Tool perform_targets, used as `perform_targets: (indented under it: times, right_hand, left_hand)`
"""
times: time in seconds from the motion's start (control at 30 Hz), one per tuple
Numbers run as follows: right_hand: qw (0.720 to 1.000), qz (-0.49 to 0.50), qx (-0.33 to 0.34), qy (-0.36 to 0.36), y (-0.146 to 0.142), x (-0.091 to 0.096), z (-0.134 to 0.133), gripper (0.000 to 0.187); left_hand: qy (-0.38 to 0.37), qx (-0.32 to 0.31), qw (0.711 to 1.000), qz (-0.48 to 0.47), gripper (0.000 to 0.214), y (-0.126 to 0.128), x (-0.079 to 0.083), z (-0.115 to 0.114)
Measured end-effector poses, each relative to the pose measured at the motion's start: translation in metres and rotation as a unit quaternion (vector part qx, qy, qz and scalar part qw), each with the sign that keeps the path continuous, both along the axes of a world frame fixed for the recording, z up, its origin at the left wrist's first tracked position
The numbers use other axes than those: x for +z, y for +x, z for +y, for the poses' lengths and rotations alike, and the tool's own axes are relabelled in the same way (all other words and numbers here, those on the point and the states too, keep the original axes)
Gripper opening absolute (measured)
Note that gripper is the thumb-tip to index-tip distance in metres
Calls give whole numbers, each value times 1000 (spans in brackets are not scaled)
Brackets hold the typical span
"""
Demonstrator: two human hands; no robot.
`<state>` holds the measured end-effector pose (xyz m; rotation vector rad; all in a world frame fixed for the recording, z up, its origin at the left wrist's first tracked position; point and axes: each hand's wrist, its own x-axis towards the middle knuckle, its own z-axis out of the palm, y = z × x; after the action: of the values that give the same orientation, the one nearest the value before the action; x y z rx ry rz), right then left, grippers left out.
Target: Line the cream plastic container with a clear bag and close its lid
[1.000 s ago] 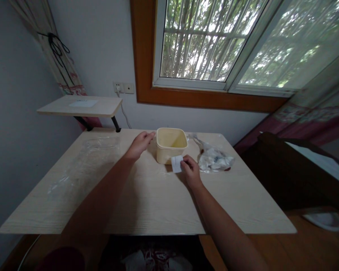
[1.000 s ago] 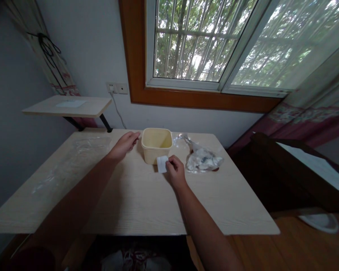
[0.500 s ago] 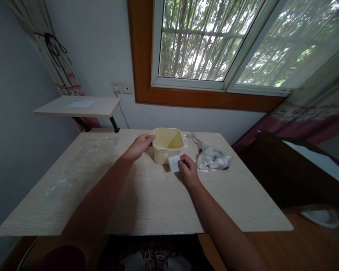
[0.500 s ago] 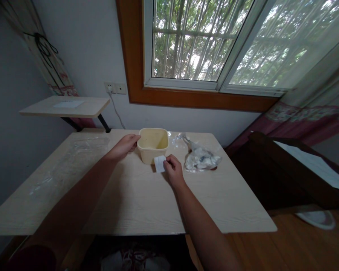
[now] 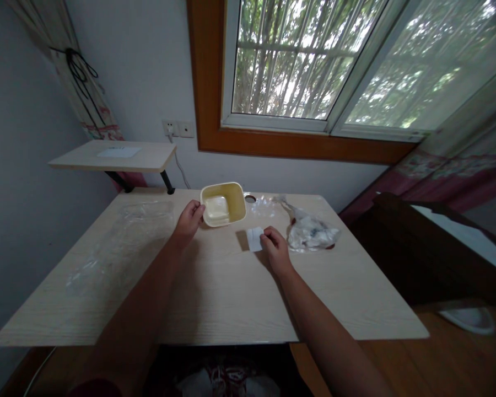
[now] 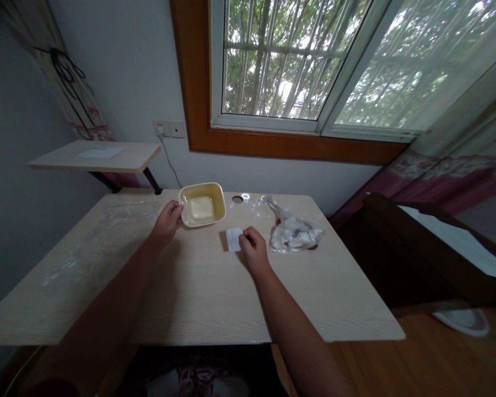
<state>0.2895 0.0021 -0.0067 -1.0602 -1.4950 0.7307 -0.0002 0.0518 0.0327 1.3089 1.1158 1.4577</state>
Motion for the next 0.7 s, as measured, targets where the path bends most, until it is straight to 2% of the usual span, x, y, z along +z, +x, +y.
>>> perform_targets:
  times: [0.2,0.4,0.53,0.7]
  right_hand:
    - [1000,8,-23,13,-2,-1,1,19]
    - [998,-3,-56,12,-3,-3,5,20]
    - [997,5,-73,16,-3,-7,8,19]
    - [995,-18,-89,36,-3,-5,8,18]
  left_hand:
    - [0,0,1000,19,28,-8,-7,-13]
    - [0,-15,999,31,25,-6,-22,-13]
    - [-4,-22,999,44,24,-6,-25,-13]
    - [52,33,993,99,25,-9,-27,-9]
